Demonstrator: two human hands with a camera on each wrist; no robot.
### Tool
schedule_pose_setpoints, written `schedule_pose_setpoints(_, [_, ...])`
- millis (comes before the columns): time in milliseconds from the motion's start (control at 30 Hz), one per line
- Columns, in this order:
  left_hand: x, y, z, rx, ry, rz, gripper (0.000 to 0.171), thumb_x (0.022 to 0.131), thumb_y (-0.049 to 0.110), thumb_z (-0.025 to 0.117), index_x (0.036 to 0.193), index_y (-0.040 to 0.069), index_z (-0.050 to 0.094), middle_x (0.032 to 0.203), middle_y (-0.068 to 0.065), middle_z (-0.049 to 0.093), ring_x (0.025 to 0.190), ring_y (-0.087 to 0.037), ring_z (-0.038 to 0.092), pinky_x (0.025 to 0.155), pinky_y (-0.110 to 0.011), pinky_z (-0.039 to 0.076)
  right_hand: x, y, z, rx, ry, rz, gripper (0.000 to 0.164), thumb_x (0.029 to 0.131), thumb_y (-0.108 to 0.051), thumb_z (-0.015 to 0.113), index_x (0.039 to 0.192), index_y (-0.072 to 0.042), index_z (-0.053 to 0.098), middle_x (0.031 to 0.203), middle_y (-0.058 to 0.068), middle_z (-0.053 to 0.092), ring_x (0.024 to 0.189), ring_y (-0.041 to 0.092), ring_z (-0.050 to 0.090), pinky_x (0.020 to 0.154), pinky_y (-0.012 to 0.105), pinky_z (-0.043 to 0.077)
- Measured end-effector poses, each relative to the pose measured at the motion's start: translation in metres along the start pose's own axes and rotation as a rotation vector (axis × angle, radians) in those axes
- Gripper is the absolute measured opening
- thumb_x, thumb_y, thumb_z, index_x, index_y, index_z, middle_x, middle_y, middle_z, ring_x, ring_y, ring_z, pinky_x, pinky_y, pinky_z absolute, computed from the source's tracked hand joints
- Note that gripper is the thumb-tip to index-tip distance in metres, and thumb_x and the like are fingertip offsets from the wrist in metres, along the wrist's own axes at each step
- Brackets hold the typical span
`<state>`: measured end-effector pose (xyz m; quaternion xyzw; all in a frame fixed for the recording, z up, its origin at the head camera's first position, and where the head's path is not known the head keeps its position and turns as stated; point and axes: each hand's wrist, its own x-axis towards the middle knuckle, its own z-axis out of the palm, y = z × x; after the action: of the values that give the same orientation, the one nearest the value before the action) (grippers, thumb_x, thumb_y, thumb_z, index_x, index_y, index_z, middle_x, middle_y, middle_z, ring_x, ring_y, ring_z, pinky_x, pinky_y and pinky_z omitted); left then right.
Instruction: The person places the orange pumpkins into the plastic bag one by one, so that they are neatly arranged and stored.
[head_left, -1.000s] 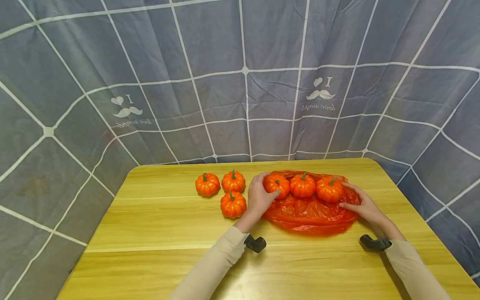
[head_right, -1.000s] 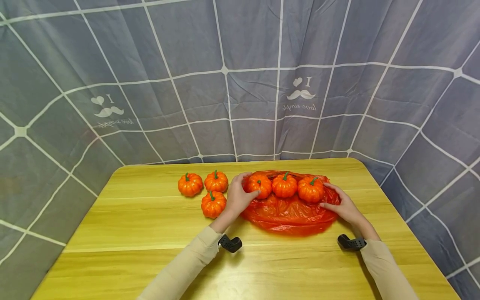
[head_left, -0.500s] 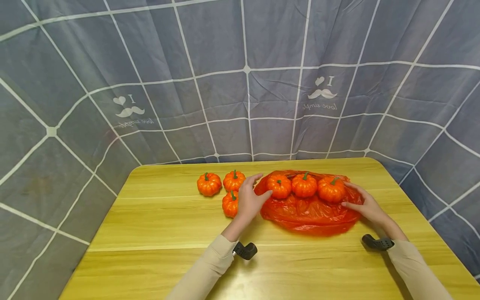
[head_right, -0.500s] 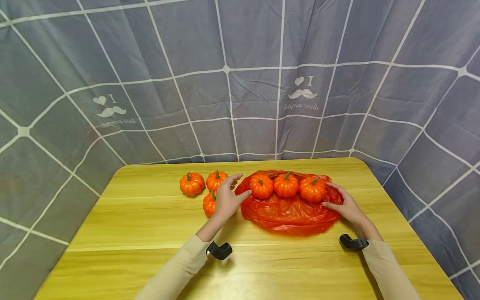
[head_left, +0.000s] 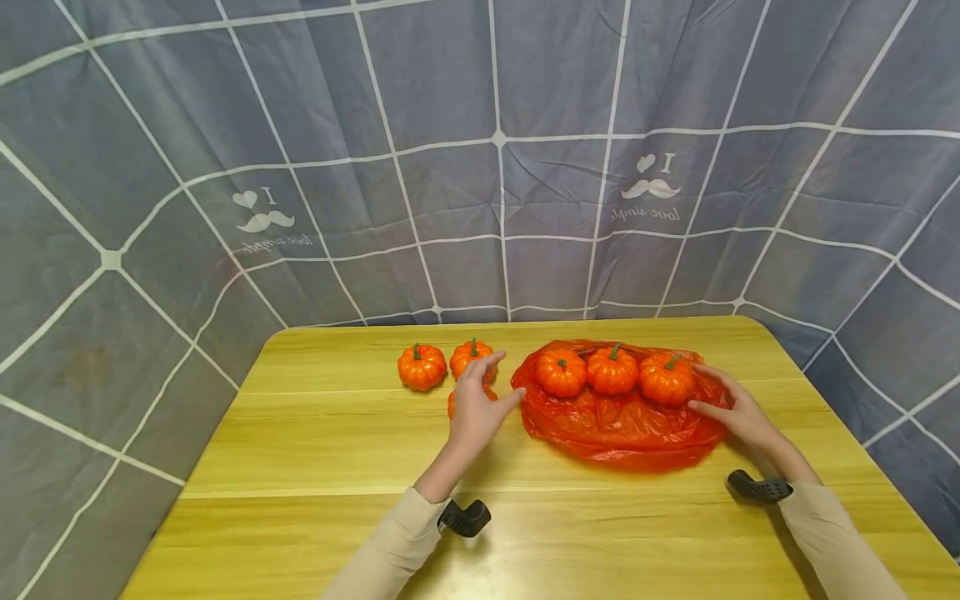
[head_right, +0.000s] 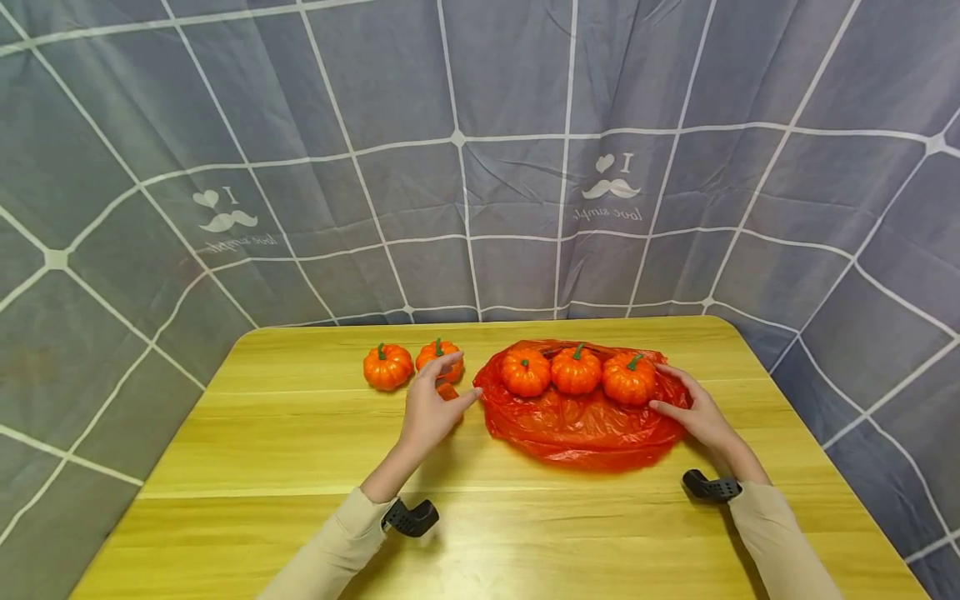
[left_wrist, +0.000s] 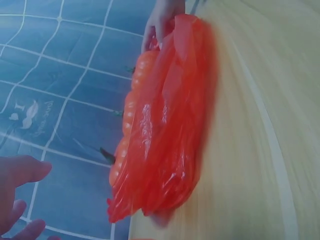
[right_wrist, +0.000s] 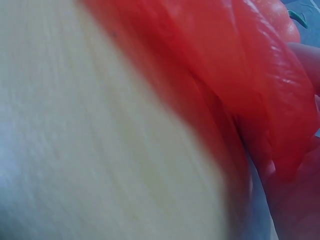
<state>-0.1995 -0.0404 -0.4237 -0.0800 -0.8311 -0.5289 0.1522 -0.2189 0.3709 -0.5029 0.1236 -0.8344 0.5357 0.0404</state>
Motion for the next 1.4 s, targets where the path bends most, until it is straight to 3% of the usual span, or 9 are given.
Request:
schedule_pose_setpoints(200, [-0.005, -0.003, -0.012, -0.038, -0.009, -0.046, 0.061, 0.073, 0.015, 0.082, 0.127, 0.003, 0.057, 0.125, -0.015, 0.061, 0.112, -0.035, 0.055, 0.094, -0.049, 0.047, -0.001, 0.000, 0.001, 0.001, 0.005, 0.017, 0.061, 0.092, -0.008, 0.062, 0.146, -0.014, 0.036, 0.142, -0.004, 0.038, 0.110, -0.019, 0.039, 0.087, 0.000, 0.037])
schedule_pose_setpoints(433, [-0.011, -0.010, -0.030, -0.027, 0.014, -0.080, 0.065, 0.072, 0.015, 0.083, 0.130, 0.005, 0.054, 0.129, -0.017, 0.057, 0.114, -0.035, 0.053, 0.093, -0.049, 0.048, -0.002, -0.003, 0.001, -0.033, 0.017, -0.008, 0.067, 0.090, -0.006, 0.064, 0.147, -0.005, 0.031, 0.145, 0.002, 0.036, 0.111, -0.020, 0.034, 0.088, -0.002, 0.033])
schedule_pose_setpoints(700, [-0.018, -0.031, -0.039, -0.080, 0.047, -0.119, 0.074, 0.072, 0.014, 0.083, 0.135, 0.000, 0.046, 0.135, -0.020, 0.050, 0.122, -0.039, 0.044, 0.103, -0.052, 0.039, -0.003, -0.001, 0.001, -0.036, 0.032, -0.030, 0.068, 0.088, -0.002, 0.065, 0.148, -0.009, 0.033, 0.143, -0.003, 0.038, 0.110, -0.022, 0.035, 0.087, -0.002, 0.033])
schedule_pose_setpoints(800, [-0.019, -0.040, -0.040, -0.076, 0.049, -0.130, 0.077, 0.071, 0.015, 0.084, 0.135, 0.000, 0.044, 0.136, -0.020, 0.049, 0.123, -0.040, 0.043, 0.103, -0.052, 0.038, -0.003, -0.001, 0.002, -0.031, 0.031, -0.041, 0.068, 0.088, -0.002, 0.065, 0.147, -0.005, 0.032, 0.140, -0.010, 0.040, 0.111, -0.022, 0.036, 0.088, -0.002, 0.033])
schedule_pose_setpoints(967, [-0.023, -0.051, -0.042, -0.054, 0.018, -0.147, 0.078, 0.071, 0.017, 0.084, 0.135, 0.000, 0.043, 0.137, -0.022, 0.047, 0.122, -0.041, 0.043, 0.103, -0.053, 0.037, -0.003, -0.001, 0.002, -0.006, 0.031, -0.044, 0.068, 0.087, 0.000, 0.065, 0.146, 0.002, 0.030, 0.130, -0.026, 0.037, 0.110, -0.021, 0.037, 0.087, -0.002, 0.034])
schedule_pose_setpoints(1400, [-0.024, -0.070, -0.043, -0.094, -0.080, -0.215, 0.083, 0.071, 0.017, 0.084, 0.138, -0.003, 0.040, 0.142, -0.021, 0.044, 0.120, -0.037, 0.047, 0.106, -0.049, 0.039, -0.003, -0.001, 0.003, 0.025, 0.031, -0.039, 0.067, 0.087, 0.002, 0.064, 0.145, 0.002, 0.031, 0.124, -0.030, 0.040, 0.109, -0.022, 0.041, 0.087, -0.002, 0.035])
